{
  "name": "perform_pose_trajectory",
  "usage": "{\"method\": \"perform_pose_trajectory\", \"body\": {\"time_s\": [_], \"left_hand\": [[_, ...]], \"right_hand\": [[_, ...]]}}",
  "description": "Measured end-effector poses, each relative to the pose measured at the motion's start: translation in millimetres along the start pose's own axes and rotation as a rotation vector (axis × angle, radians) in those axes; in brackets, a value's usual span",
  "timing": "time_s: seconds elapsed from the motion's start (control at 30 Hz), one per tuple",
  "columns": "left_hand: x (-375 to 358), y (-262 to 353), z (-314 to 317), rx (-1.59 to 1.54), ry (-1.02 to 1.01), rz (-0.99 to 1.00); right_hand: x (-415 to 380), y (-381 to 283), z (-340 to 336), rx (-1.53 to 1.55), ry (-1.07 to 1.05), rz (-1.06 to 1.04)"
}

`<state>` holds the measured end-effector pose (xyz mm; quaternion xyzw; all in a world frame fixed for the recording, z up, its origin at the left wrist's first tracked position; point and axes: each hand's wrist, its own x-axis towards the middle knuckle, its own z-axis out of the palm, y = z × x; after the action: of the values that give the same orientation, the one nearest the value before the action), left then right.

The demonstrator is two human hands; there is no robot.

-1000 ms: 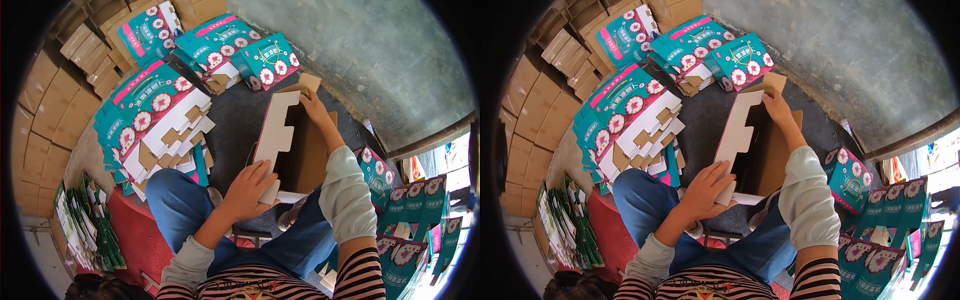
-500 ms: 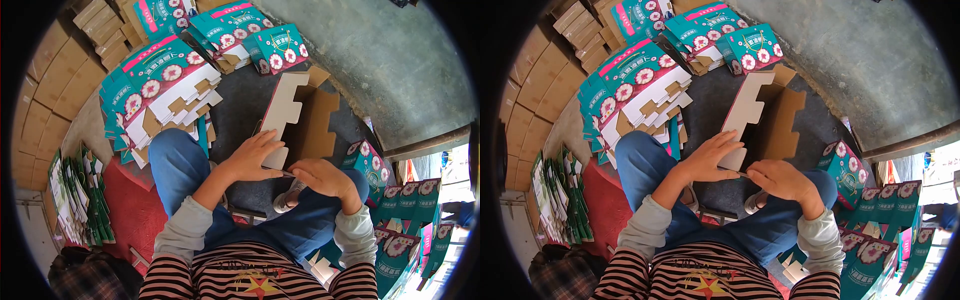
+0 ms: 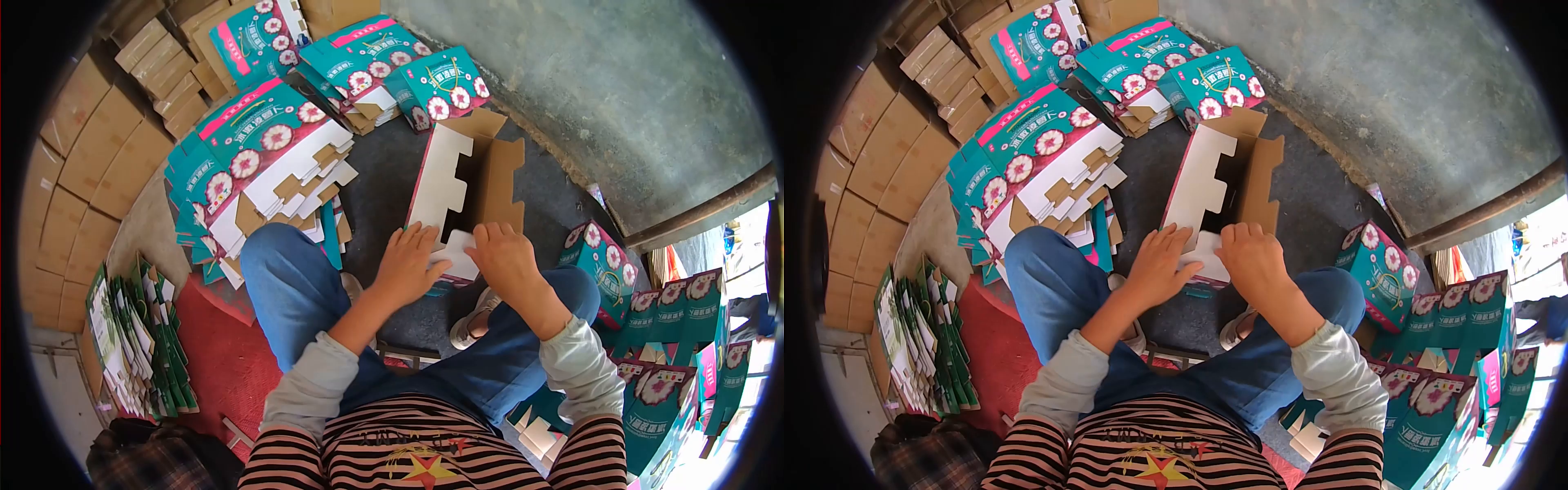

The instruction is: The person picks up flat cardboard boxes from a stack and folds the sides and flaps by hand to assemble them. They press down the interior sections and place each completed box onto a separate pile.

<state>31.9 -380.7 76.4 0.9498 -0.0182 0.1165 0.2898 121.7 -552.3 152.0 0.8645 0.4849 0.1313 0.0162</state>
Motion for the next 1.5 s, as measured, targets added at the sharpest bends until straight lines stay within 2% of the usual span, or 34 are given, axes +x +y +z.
{"method": "perform_pose_trajectory", "body": {"time_s": [0.07, 0.13, 0.27, 0.37, 0.4, 0.53, 0.63, 0.7, 0.8, 0.9, 1.0, 1.1, 1.13, 1.27, 1.37, 1.47, 1.5], "left_hand": [[-1, 13, 10, 0.035, 0.137, -0.018], [-1, 22, 12, 0.171, 0.12, 0.008], [-4, 27, 30, 0.433, 0.132, 0.047], [0, 34, 54, 0.346, 0.129, 0.08], [1, 47, 45, 0.199, 0.076, 0.037], [7, 70, 44, 0.248, 0.037, -0.107], [14, 70, 50, 0.286, 0.007, -0.172], [12, 66, 55, 0.303, 0.007, -0.157], [3, 61, 60, 0.292, 0.075, -0.094], [-13, 43, 49, 0.261, 0.028, -0.001], [-27, 21, 20, 0.175, -0.084, 0.06], [-38, -2, -6, 0.187, -0.161, 0.099], [-40, -11, -10, 0.209, -0.161, 0.113], [-38, -15, -14, 0.158, -0.082, 0.048], [-32, 3, -13, 0.046, 0.071, -0.048], [-27, 5, -3, -0.012, 0.153, -0.098], [-23, 7, -1, -0.068, 0.209, -0.182]], "right_hand": [[11, 5, 10, -0.1, -0.112, 0.041], [21, 14, 26, -0.129, -0.243, 0.05], [29, 26, 44, 0.01, -0.304, 0.021], [33, 29, 51, 0.073, -0.346, 0.018], [34, 30, 54, 0.084, -0.381, 0.02], [42, 32, 49, 0.153, -0.487, 0.025], [53, 51, 51, 0.378, -0.108, 0.187], [67, 73, 66, 0.435, 0.265, 0.311], [82, 110, 80, 0.521, 0.35, 0.598], [85, 140, 92, 0.582, 0.405, 0.707], [74, 139, 41, 0.636, -0.01, 0.647], [64, 136, 42, 0.785, -0.3, 0.55], [63, 134, 52, 0.738, -0.391, 0.476], [58, 130, 59, 0.607, -0.429, 0.368], [55, 156, 77, 0.992, -0.544, 0.524], [47, 168, 70, 1.364, -0.517, 0.601], [47, 170, 74, 1.357, -0.461, 0.612]]}}
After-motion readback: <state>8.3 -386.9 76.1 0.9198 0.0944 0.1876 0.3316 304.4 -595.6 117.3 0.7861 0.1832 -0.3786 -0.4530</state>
